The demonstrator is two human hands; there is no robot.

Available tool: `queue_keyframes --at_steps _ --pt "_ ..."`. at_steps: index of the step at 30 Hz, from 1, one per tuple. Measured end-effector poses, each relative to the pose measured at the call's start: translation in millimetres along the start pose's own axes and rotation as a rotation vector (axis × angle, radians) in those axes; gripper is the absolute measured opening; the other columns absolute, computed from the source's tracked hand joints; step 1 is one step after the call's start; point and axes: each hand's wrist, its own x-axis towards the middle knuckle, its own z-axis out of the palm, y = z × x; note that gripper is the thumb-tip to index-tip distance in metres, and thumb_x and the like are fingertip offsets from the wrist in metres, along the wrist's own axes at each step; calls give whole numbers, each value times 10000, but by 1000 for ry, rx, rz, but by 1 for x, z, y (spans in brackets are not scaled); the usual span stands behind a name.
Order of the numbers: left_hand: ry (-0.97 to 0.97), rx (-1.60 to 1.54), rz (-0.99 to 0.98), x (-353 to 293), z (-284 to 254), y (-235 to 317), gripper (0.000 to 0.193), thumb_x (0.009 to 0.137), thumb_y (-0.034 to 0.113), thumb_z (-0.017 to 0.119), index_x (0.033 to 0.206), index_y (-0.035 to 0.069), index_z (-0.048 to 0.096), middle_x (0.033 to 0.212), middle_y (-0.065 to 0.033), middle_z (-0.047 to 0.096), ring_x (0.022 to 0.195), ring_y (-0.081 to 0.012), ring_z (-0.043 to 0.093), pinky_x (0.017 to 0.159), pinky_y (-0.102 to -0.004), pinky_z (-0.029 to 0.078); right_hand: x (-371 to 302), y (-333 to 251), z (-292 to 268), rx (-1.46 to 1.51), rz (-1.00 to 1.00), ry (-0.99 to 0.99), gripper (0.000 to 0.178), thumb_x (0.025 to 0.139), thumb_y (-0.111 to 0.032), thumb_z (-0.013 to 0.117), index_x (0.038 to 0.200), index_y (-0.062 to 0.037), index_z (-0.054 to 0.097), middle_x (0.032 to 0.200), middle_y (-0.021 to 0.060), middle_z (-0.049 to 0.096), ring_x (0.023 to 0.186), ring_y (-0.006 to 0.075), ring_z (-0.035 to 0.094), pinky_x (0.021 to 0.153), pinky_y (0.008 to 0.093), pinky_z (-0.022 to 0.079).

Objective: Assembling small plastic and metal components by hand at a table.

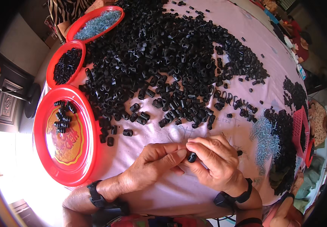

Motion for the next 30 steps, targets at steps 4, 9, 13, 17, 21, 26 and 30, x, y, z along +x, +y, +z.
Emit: queue_keyframes --at_steps 4,9,13,17,21,26,30 --pt "-17 57 39 -1 3 -2 316 1105 243 573 1269 3 695 1024 1 711 926 -46 604 838 -257 533 1 -2 1 2 -32 16 474 680 -35 856 1122 61 715 1036 160 729 843 291 700 725 372 581" --pt "42 124 17 -6 5 -1 279 1093 213 593 1247 7 701 1031 -1 720 924 -48 618 819 -261 534 7 -5 -9 65 67 -37 478 721 -78 875 1160 22 714 926 117 737 757 271 701 680 367 578" --pt "175 153 106 -24 3 20 323 1109 280 544 1235 12 674 1129 -71 730 921 -148 706 798 -292 546 -1 1 -21 138 273 -259 357 833 -137 835 1147 -13 719 817 104 730 674 298 708 606 387 561" --pt "470 -68 235 -48 -14 32 334 1103 311 540 1221 21 655 1104 -103 728 896 -187 719 782 -306 551 -1 7 -17 121 298 -235 284 917 -130 754 1173 -18 700 916 140 744 804 341 723 696 409 574" --pt "590 -399 516 -85 -52 34 326 1107 309 526 1216 25 641 1061 -83 716 904 -177 709 777 -296 574 1 11 -21 117 248 -65 292 932 -75 714 1213 -5 681 1002 181 733 890 343 702 779 426 569" --pt "765 -555 597 -94 -76 43 386 1109 339 519 1276 0 600 1080 -101 710 910 -162 712 804 -262 594 -1 23 -27 52 257 -9 251 930 -50 704 1175 2 700 965 170 736 842 336 693 749 422 562" --pt "653 -641 496 -94 -72 44 411 1108 342 522 1311 -11 575 1097 -97 708 921 -167 715 831 -268 596 3 25 -47 -55 227 38 164 932 -55 694 1083 4 720 920 162 732 811 339 691 738 424 556"
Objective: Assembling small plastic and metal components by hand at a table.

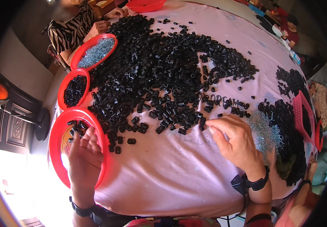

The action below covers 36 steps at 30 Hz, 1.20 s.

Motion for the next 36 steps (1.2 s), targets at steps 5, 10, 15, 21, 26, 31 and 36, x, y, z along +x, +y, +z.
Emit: queue_keyframes --at_steps 5,10,15,21,26,31,36 --pt "-322 731 54 -15 54 -43 318 1076 187 571 1330 1 618 1214 -129 696 1128 -236 672 977 -343 523 -3 9 -12 -135 138 -107 94 908 -80 705 960 -4 728 830 161 709 776 346 689 714 433 543" --pt "-891 1675 621 14 91 -93 543 960 89 670 1471 -15 520 1463 -255 558 1391 -452 484 1146 -504 406 -2 10 -17 -191 148 -144 95 899 -96 710 930 -7 727 823 176 705 762 352 690 707 443 541" --pt "-944 2048 682 15 79 -124 737 924 188 738 1551 -17 410 1629 -267 353 1501 -519 309 1204 -572 301 -5 17 -28 -230 204 -208 91 897 -125 710 903 -34 717 802 188 705 726 372 696 697 464 541" --pt "-989 2079 589 -5 65 -108 702 910 195 757 1521 1 473 1635 -244 365 1520 -503 299 1190 -582 311 -9 24 -10 -217 82 -252 90 863 -104 727 900 -32 686 810 151 688 788 354 694 708 459 547" --pt "-912 2006 574 -12 64 -84 607 917 148 732 1470 -6 537 1585 -247 447 1490 -460 391 1152 -559 362 -4 14 -8 -161 84 -231 59 863 -77 708 891 -37 674 809 131 682 815 341 692 705 446 551" --pt "-798 1993 646 0 63 -91 475 911 68 699 1375 -4 623 1517 -259 518 1389 -435 515 1060 -527 443 -7 10 -2 -75 73 -210 23 866 -50 678 884 -39 669 807 130 690 796 341 686 699 442 552" --pt "-734 1919 686 1 66 -89 375 910 41 686 1281 -9 671 1347 -220 623 1191 -394 608 985 -487 477 -6 9 -2 -55 54 -193 38 855 -43 671 891 -32 665 810 126 699 779 339 682 694 445 553"
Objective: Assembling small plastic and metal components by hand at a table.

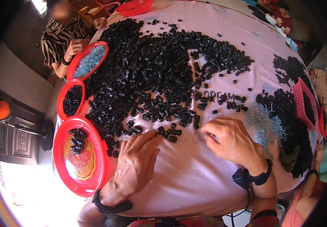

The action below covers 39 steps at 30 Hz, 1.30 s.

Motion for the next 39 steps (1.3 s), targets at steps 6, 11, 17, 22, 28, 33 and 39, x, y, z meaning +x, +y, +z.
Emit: queue_keyframes --at_steps 6,11,17,22,28,33,39 --pt "41 -101 -9 4 -4 -3 377 877 -29 658 1254 -25 659 1236 -194 643 1050 -376 614 910 -448 505 3 -7 -2 -23 -17 -30 36 848 -39 675 875 -37 652 826 110 684 814 320 684 706 434 554" --pt "85 27 65 21 5 1 408 861 -55 666 1270 -48 662 1183 -203 653 1028 -394 629 916 -461 528 0 -9 -2 -12 -34 -37 45 850 -44 688 870 -47 649 828 103 675 814 300 685 702 420 556" --pt "51 -31 -36 23 7 -1 364 840 -40 704 1203 -16 697 1119 -175 663 1026 -368 640 895 -448 528 -1 -15 6 33 -59 6 66 853 -33 698 906 -50 662 809 95 671 786 285 684 686 408 563" --pt "63 -62 -6 22 8 -6 317 821 -18 755 1134 -4 707 1025 -157 679 977 -360 654 866 -435 533 -2 -19 7 27 -100 -3 120 852 -23 705 967 -48 683 823 92 690 783 280 693 702 401 575" --pt "68 -289 -69 16 3 -1 249 862 32 777 1098 19 700 934 -111 673 845 -273 671 737 -364 544 -1 -21 12 205 -91 -4 152 824 17 742 959 -41 701 885 95 717 826 273 703 706 377 571" --pt "-88 -803 -340 1 12 5 293 934 82 789 1206 24 694 1062 -57 739 867 -80 677 719 -267 553 1 -26 13 471 -44 68 248 819 47 765 1055 -28 752 947 96 739 833 255 709 728 355 579" --pt "-196 -1363 -465 -10 20 6 295 1006 61 706 1287 -14 659 1139 -4 704 1064 -51 630 971 -232 525 -1 -35 15 548 -21 -16 308 816 58 761 1110 -34 759 995 93 746 867 235 718 733 329 583"
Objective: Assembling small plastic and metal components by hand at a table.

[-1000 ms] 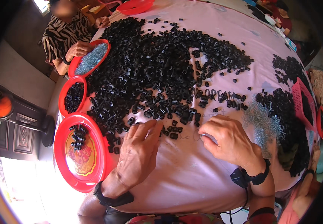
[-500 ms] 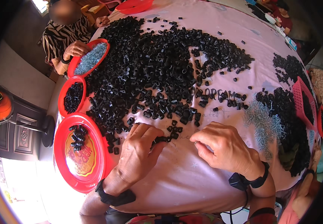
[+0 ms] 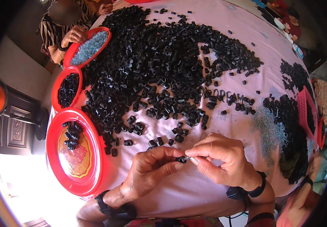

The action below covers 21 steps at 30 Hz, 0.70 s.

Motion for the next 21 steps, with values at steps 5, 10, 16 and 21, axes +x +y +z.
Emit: queue_keyframes --at_steps 5,10,16,21 --pt "-28 -63 7 4 -2 -5 298 1011 45 692 1300 -15 651 1155 -11 695 1083 -58 624 973 -240 524 2 7 9 -61 -74 19 310 806 59 743 1099 -35 774 956 92 740 792 216 687 683 321 558" --pt "-18 -73 -61 3 -3 -3 312 991 -53 662 1298 -4 654 1235 -77 694 1165 -142 649 1033 -305 536 3 6 11 -133 -123 38 295 812 46 729 1087 -42 789 902 96 731 714 201 644 635 314 524" --pt "-71 -216 15 6 -3 -13 295 1012 11 671 1306 -10 649 1177 -8 681 1067 -64 629 958 -246 545 5 4 9 -244 -191 2 449 739 67 752 1166 -70 784 932 60 711 749 216 636 640 328 541" --pt "-157 -245 -92 4 -3 -11 265 1012 -9 661 1276 -9 658 1163 -11 672 1042 -65 633 922 -235 537 3 5 8 -294 -265 2 326 759 33 759 1070 -58 802 928 47 710 712 204 612 627 315 527"
